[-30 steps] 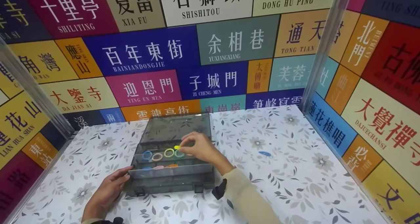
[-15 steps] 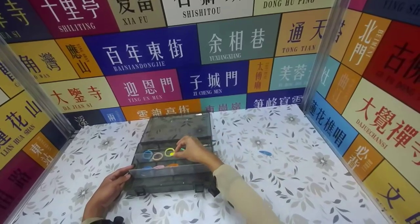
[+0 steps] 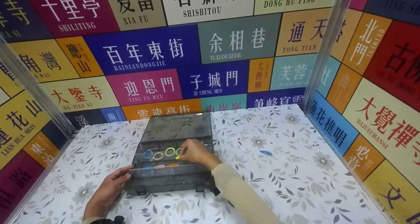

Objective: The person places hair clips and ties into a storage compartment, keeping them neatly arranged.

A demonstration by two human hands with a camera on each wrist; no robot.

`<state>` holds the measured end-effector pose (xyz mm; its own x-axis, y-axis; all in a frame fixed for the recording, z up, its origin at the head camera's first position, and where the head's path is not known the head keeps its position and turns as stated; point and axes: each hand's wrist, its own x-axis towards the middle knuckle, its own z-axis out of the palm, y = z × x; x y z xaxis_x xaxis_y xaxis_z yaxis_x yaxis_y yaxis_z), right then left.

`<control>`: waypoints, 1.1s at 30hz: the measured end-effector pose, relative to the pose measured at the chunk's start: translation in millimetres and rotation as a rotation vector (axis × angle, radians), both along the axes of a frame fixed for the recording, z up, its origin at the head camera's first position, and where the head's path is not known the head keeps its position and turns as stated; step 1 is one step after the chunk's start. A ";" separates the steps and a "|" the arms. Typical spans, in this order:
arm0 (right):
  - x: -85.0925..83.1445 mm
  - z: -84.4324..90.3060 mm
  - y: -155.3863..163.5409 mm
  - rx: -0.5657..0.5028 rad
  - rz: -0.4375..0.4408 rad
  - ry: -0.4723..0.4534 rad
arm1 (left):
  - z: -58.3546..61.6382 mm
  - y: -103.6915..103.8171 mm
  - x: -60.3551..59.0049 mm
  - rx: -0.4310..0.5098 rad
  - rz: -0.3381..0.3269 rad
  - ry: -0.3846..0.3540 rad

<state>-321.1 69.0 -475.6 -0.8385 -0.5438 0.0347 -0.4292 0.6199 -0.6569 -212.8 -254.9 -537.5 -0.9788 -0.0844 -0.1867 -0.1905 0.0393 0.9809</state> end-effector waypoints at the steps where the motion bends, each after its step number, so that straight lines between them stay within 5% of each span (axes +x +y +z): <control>1: -0.1 -0.8 0.0 0.009 -0.001 0.001 | -0.1 -0.2 -0.2 -0.002 -0.001 -0.002; 33: 1.0 -2.2 3.2 0.067 -0.007 0.054 | -2.1 -1.6 -1.5 0.011 0.004 -0.017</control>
<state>-320.1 72.2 -477.8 -0.8403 -0.5403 0.0434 -0.4581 0.6650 -0.5898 -214.3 -256.5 -539.6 -0.9751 -0.0861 -0.2042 -0.2072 0.0280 0.9779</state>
